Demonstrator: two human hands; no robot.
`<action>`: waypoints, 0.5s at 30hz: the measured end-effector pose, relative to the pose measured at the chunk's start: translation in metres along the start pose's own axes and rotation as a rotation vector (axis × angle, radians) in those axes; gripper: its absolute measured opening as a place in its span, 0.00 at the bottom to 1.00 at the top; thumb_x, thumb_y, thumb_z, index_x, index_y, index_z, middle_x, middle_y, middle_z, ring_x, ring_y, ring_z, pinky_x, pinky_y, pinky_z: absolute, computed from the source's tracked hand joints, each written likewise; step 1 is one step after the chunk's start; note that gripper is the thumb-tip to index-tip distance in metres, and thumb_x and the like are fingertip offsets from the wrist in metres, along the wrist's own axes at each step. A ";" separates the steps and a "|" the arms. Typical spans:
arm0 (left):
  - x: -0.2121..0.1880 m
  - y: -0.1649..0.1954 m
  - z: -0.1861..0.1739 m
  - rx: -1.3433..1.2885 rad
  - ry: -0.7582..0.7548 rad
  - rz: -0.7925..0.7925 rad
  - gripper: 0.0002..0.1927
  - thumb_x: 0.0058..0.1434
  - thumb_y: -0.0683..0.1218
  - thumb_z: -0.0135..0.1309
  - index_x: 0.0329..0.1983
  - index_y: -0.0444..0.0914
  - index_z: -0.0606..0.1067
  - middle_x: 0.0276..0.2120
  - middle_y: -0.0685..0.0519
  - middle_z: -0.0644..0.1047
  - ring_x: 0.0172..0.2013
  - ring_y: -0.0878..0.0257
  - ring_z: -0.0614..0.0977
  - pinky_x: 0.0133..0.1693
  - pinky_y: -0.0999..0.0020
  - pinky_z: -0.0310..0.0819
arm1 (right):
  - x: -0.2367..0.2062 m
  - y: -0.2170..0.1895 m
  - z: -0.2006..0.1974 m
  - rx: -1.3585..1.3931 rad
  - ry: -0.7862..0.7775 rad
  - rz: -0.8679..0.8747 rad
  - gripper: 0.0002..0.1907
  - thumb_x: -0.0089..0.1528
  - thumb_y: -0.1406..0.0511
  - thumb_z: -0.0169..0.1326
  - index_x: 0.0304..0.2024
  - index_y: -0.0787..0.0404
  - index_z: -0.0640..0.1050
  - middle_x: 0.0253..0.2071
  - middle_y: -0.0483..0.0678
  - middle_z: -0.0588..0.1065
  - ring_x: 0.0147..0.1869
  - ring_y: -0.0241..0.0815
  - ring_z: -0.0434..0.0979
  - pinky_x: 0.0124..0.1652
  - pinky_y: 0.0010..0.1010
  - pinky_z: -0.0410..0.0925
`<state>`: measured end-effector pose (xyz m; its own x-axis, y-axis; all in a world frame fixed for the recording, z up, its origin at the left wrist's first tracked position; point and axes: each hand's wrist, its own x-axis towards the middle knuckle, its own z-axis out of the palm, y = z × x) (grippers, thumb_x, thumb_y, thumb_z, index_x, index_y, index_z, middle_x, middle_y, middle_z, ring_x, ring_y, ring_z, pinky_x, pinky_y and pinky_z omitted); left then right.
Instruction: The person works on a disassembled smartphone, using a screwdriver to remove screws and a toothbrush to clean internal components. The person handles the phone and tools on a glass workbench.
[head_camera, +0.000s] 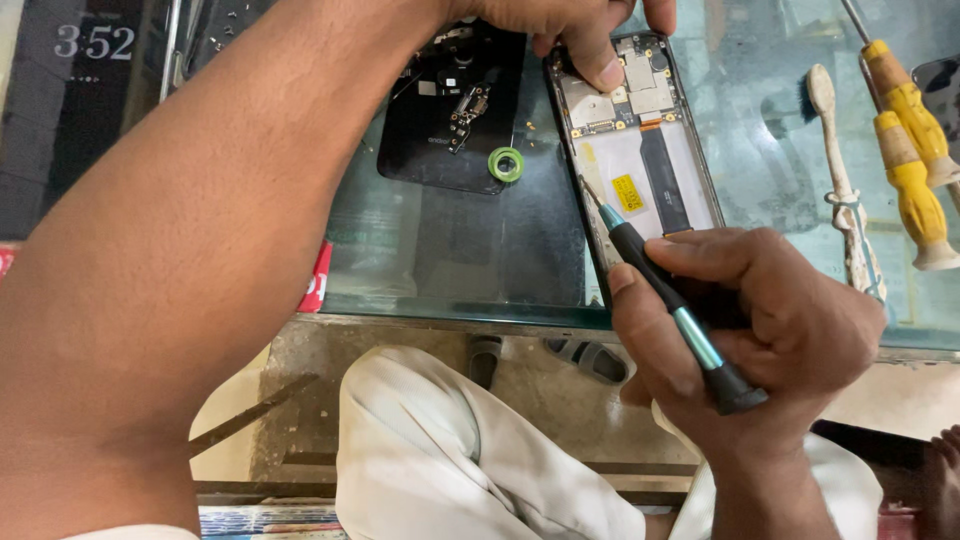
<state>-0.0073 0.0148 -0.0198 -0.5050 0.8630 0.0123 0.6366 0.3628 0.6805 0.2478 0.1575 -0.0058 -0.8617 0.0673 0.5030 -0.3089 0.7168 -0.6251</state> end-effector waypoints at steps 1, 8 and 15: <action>0.000 0.000 0.000 0.014 -0.004 -0.008 0.28 0.54 0.49 0.65 0.58 0.39 0.75 0.27 0.55 0.79 0.22 0.65 0.80 0.22 0.72 0.73 | 0.001 0.000 0.000 -0.024 0.005 -0.058 0.09 0.60 0.69 0.64 0.35 0.71 0.79 0.28 0.53 0.79 0.25 0.33 0.78 0.26 0.20 0.66; -0.003 0.001 0.000 -0.017 0.016 -0.021 0.27 0.52 0.49 0.65 0.57 0.39 0.76 0.28 0.57 0.78 0.23 0.67 0.81 0.22 0.74 0.74 | -0.003 0.003 0.002 0.027 0.007 0.007 0.08 0.59 0.70 0.64 0.35 0.71 0.79 0.28 0.51 0.78 0.24 0.32 0.77 0.23 0.19 0.66; 0.001 -0.001 0.000 -0.008 0.014 0.010 0.27 0.54 0.49 0.66 0.57 0.38 0.77 0.29 0.55 0.79 0.23 0.66 0.81 0.22 0.73 0.74 | -0.003 0.006 0.002 0.021 0.014 -0.052 0.09 0.61 0.69 0.64 0.36 0.72 0.78 0.30 0.51 0.79 0.25 0.31 0.78 0.25 0.17 0.67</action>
<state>-0.0087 0.0150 -0.0202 -0.5074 0.8612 0.0294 0.6368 0.3518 0.6861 0.2479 0.1607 -0.0123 -0.8386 0.0402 0.5433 -0.3615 0.7050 -0.6102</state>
